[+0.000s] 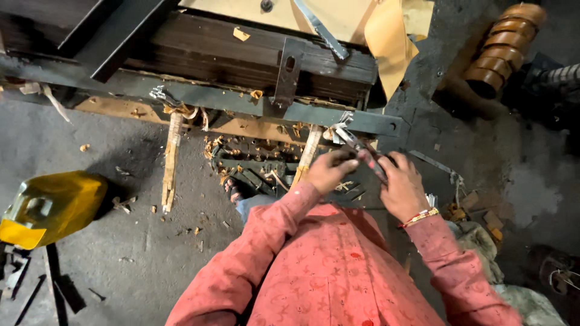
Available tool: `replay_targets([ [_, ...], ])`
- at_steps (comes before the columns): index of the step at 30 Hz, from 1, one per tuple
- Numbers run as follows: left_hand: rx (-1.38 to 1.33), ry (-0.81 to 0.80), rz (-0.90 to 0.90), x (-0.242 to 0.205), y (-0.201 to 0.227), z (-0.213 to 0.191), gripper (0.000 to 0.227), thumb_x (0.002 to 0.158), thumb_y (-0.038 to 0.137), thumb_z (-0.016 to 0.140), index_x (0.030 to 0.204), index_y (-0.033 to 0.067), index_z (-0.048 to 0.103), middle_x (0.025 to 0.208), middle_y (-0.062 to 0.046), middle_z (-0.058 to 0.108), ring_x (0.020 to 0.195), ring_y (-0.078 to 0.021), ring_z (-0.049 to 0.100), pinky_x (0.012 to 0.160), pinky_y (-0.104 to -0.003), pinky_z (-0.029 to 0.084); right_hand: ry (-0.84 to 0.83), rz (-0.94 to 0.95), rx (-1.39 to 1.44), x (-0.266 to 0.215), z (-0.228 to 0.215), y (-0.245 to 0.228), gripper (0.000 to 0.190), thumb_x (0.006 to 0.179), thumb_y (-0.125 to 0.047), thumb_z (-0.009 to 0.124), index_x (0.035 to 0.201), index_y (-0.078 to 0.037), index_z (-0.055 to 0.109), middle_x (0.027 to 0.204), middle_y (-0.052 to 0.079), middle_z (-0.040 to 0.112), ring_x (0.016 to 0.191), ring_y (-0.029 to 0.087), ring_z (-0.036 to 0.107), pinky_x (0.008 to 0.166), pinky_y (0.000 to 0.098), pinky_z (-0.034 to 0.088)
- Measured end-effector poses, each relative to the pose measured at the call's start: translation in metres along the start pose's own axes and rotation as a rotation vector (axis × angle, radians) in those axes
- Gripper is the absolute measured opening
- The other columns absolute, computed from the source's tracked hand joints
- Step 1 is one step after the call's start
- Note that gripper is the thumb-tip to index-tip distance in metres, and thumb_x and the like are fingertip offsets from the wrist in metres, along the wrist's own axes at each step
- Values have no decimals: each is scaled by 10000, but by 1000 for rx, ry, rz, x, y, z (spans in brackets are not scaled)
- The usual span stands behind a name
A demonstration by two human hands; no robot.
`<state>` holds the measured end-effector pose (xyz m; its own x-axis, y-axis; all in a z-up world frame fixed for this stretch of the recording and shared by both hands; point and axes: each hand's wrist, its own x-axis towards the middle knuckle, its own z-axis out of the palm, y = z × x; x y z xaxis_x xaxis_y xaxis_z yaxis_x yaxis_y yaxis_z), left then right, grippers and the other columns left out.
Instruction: The person uses pliers to strip insulation from wires and manipulate metal components on an industrial transformer core. They also handle heavy metal blocks and clear debris from the workspace.
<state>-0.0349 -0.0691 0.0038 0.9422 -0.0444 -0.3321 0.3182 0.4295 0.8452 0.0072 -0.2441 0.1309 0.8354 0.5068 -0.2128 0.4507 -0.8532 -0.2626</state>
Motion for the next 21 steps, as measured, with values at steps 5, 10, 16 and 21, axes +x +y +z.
replay_targets([
  [5,307,390,104,-17,32,-25,307,902,124,713,1167,-20,658,1023,-147,742,902,-189,677,845,-312,575,67,-14,-133,0,10,-7,557,740,3,684,1278,-106,594,1395,199,495,1275,438,501,1057,588,388],
  [10,603,285,611,10,46,-47,566,761,18,668,1322,9,594,1155,-211,679,1033,-350,677,918,-386,545,94,16,-133,-2,7,-20,526,762,-25,697,1270,-109,592,1396,209,486,1239,426,509,1028,591,403],
  [16,622,133,363,20,59,-59,513,798,71,636,1310,95,659,1073,-185,727,942,-330,732,858,-374,581,110,-2,-266,5,-13,-31,497,707,-55,734,1188,-119,625,1238,154,557,1117,418,552,911,590,432],
  [21,667,156,412,15,61,-61,443,812,102,710,1255,92,698,1043,-195,741,955,-345,730,848,-387,577,136,-124,-210,10,-11,-17,405,747,-35,719,1136,-122,652,1138,159,567,1036,404,577,914,517,486],
])
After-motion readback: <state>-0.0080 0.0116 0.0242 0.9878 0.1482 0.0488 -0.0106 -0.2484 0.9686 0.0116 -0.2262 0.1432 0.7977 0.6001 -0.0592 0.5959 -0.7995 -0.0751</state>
